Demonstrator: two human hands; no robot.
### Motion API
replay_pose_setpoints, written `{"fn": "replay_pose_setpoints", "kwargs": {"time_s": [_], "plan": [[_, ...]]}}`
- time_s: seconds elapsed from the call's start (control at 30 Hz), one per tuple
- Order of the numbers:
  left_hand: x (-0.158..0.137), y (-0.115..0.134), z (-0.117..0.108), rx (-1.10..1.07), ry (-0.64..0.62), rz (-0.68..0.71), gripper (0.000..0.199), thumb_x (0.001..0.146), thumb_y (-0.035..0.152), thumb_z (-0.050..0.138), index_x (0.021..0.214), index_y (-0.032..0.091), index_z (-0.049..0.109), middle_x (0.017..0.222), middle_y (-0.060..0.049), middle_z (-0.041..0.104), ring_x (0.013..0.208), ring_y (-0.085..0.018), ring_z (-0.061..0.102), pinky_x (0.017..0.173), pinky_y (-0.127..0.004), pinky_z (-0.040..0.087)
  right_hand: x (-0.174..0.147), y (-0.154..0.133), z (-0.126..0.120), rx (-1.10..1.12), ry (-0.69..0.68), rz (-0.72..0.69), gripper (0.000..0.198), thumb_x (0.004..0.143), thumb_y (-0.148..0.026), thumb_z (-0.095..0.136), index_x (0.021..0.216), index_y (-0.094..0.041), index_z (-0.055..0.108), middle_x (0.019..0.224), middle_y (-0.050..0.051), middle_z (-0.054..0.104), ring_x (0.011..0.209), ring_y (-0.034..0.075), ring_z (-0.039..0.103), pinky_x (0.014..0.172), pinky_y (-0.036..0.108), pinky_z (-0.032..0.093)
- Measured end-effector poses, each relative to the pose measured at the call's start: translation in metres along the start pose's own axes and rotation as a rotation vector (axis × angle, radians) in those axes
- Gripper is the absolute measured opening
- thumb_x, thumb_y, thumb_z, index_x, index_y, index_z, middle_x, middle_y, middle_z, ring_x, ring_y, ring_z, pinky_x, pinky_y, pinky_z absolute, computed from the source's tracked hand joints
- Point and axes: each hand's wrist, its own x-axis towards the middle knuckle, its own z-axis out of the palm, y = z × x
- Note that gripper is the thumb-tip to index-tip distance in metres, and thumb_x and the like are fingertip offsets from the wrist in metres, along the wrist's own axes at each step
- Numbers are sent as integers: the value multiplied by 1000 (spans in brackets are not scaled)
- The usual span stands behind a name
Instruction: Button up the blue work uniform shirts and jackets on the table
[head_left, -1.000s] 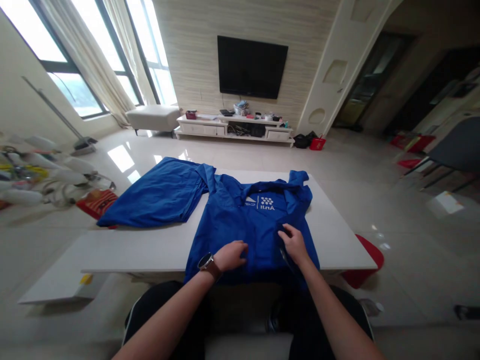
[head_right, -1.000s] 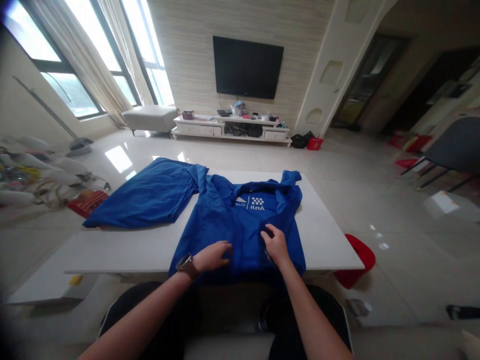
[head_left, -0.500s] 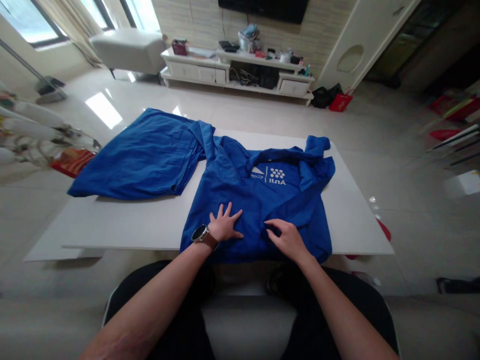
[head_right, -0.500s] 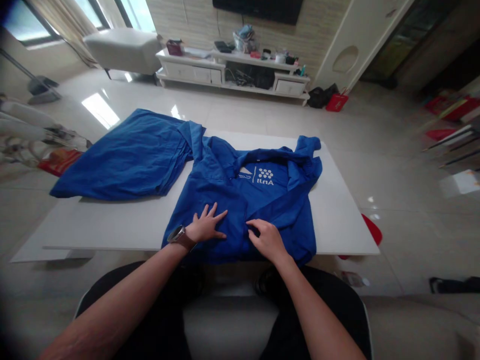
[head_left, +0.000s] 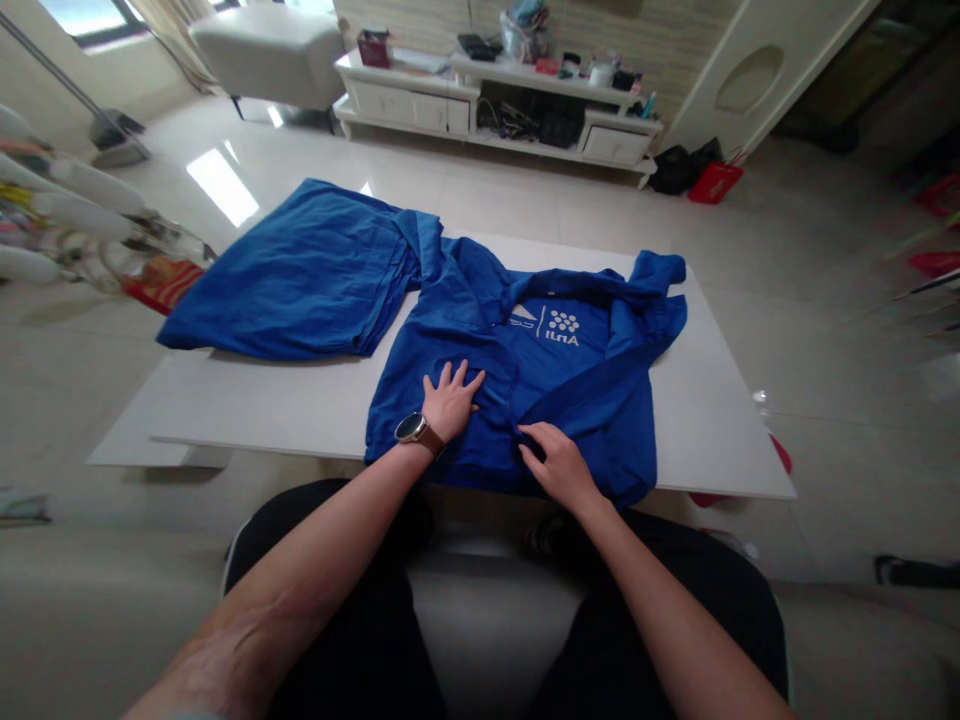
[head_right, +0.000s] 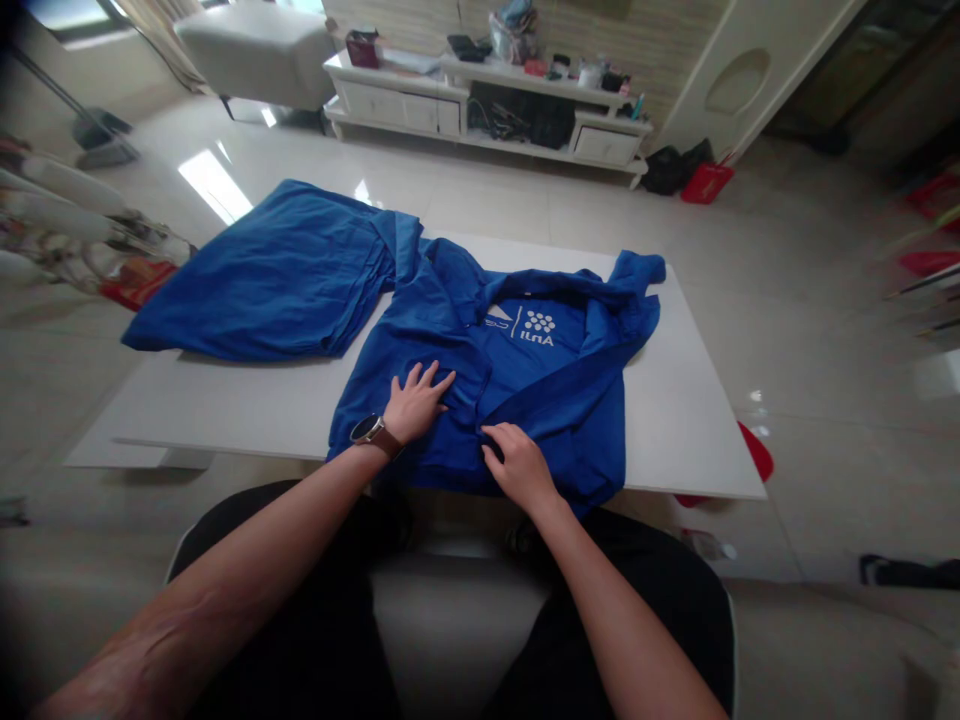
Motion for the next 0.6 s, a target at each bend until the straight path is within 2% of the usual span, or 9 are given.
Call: {"fn": "replay_pose_setpoints", "kwargs": {"time_s": [0.07, 0.17, 0.27, 0.37, 0.6], "plan": [[-5, 9, 0, -40, 18, 41, 63, 99, 29, 50, 159, 34, 32, 163, -14, 35, 147, -34, 34, 113, -61, 38, -1, -3, 3, 2, -11, -17, 28, 96, -19, 57, 122, -21, 66, 114, 10, 71, 108, 25, 65, 97, 41, 54], [-8, 17, 3, -96, -90, 94, 65, 97, 44, 55, 158, 34, 34, 158, -14, 40, 145, -34, 36, 113, -60, 38, -2, -5, 5, -16, -56, -45, 28, 94, -12, 56, 118, -20, 68, 110, 9, 71, 105, 24, 65, 95, 39, 53], [-6, 17, 10, -100, -179, 91, 76, 93, 63, 55, 160, 36, 31, 168, -14, 26, 155, -39, 19, 118, -68, 26, -1, -5, 3, -47, -100, -82, 30, 91, -8, 56, 112, -21, 72, 109, 8, 70, 104, 23, 63, 93, 38, 53], [-3, 14, 16, -85, -182, 62, 85, 91, 65, 56, 163, 37, 22, 173, -12, 12, 158, -40, 8, 120, -70, 18, 0, -5, 2, -90, -159, -120, 30, 91, -9, 59, 112, -22, 74, 110, 8, 70, 105, 22, 62, 93, 37, 52], [-4, 14, 15, -88, -184, 57, 86, 90, 63, 59, 163, 37, 22, 173, -10, 10, 158, -41, 7, 121, -69, 18, -1, -8, 5, -220, -379, -141, 30, 90, -13, 63, 118, -21, 72, 105, 7, 69, 102, 21, 60, 90, 33, 49]]}}
